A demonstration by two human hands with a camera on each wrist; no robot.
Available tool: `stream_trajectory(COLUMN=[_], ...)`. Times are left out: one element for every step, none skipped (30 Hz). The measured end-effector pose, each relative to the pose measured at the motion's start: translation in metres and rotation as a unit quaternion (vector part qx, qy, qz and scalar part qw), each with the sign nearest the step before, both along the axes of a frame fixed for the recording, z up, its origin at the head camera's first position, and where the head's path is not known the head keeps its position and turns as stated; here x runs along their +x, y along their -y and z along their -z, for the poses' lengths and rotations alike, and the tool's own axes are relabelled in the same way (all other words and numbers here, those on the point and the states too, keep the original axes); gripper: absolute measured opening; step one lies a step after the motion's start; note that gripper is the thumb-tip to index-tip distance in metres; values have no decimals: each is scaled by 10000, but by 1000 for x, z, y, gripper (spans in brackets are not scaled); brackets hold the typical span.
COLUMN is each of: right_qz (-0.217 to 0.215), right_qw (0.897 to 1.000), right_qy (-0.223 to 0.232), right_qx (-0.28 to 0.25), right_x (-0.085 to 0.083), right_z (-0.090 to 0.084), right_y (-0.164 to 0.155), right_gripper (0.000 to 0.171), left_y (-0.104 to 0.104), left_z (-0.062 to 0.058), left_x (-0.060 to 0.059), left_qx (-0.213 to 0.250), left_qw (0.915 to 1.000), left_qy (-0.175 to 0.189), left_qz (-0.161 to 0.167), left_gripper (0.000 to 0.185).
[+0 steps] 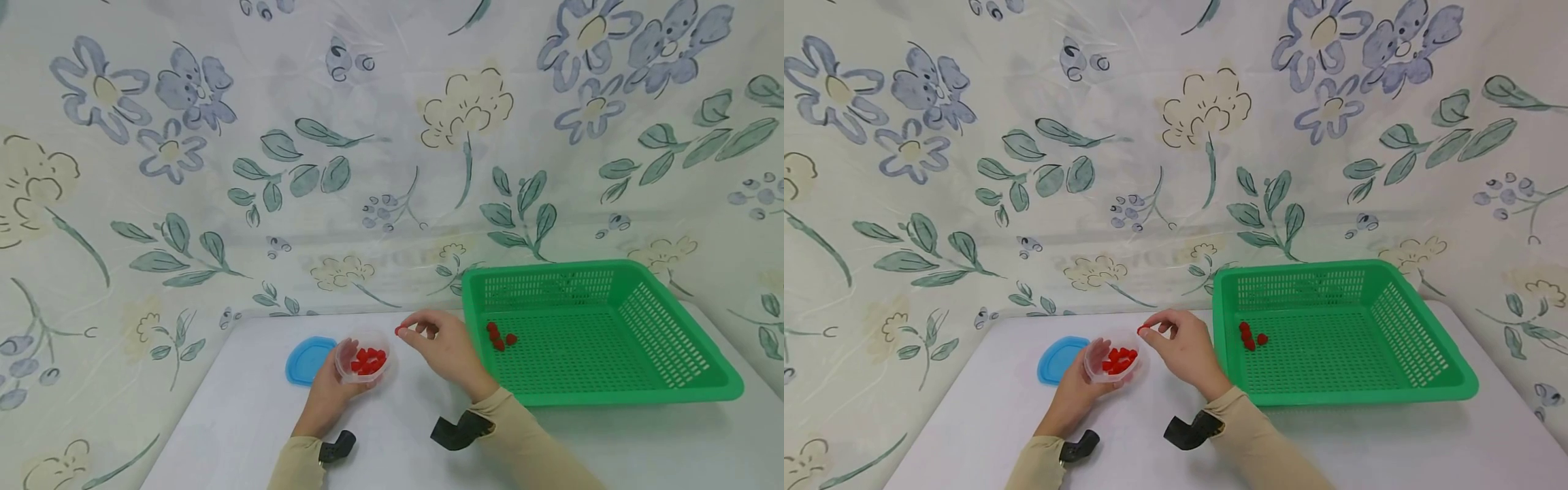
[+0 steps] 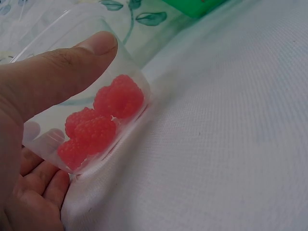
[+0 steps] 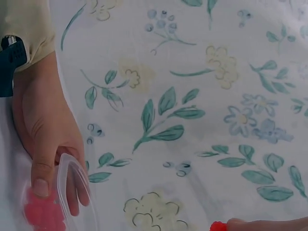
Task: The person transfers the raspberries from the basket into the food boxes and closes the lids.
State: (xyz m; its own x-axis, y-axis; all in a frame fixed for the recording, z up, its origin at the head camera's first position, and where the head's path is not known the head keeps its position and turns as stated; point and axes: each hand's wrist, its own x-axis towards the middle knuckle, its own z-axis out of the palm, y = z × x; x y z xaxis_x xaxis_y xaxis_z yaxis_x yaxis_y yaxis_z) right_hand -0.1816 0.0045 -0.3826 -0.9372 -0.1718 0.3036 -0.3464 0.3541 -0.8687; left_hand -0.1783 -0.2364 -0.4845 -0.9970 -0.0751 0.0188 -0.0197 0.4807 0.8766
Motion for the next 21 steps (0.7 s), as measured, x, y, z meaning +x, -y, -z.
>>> stream_trajectory(right_qz=[35,57,79,93,99,115,126,132,128,125,122,123,120,121,122,138,148,155,167,176,180], right_qw=[10000,10000,9999,9999,9999,9998,9997,9996,9996,9996,9996,9996,9996,9997,9997,9997,9998,9998,9998,9998,9997], right_qy=[19,27,69,100,132,175,204,219,221,227,241,246,233,217,195,192,160,126,136,129,133], right_qx=[17,21,12,-16,-37,-54,-73,-93,-103,-114,-120,-111,-93,-65,-36,-3,17,38,39,35,30], right_x=[2,3,4,4,4,5,5,4,4,4,4,4,3,3,3,3,2,2,2,1,0], right_z=[1,3,4,6,8,10,11,13,15,17,19,21,22,24,26,27,29,31,32,34,35], right_y=[3,6,9,12,15,18,20,22,24,27,28,30,32,33,35,36,37,38,39,40,41], right_gripper=[8,9,9,10,11,12,12,13,13,13,13,13,13,13,13,13,13,13,13,13,13], left_y=[0,0,0,-1,-1,-1,-1,-1,-2,-1,-1,-1,-1,-1,-1,-1,-1,0,0,0,0], left_z=[0,0,0,0,0,-1,-1,-2,-2,-2,-2,-2,-2,-1,-1,-1,0,0,1,1,1], left_x=[0,0,0,0,0,0,1,1,1,1,1,1,1,0,0,0,0,-1,-1,-2,-2], left_qx=[6,13,13,21,28,29,31,25,26,27,33,40,42,48,33,14,-2,-14,-32,-60,-100], left_qw=[10000,10000,10000,10000,10000,10000,9999,10000,10000,10000,10000,10000,10000,10000,10000,10000,10000,10000,9999,9999,9999], left_qy=[-30,-47,-54,-66,-79,-81,-80,-57,-51,-39,-35,-23,-24,-29,-41,-48,-61,-64,-76,-78,-76], left_qz=[15,21,26,37,47,49,53,40,42,39,41,39,48,52,60,58,65,67,75,68,65], left_gripper=[97,97,97,97,97,97,97,96,96,96,96,96,96,96,96,96,96,96,96,96,96])
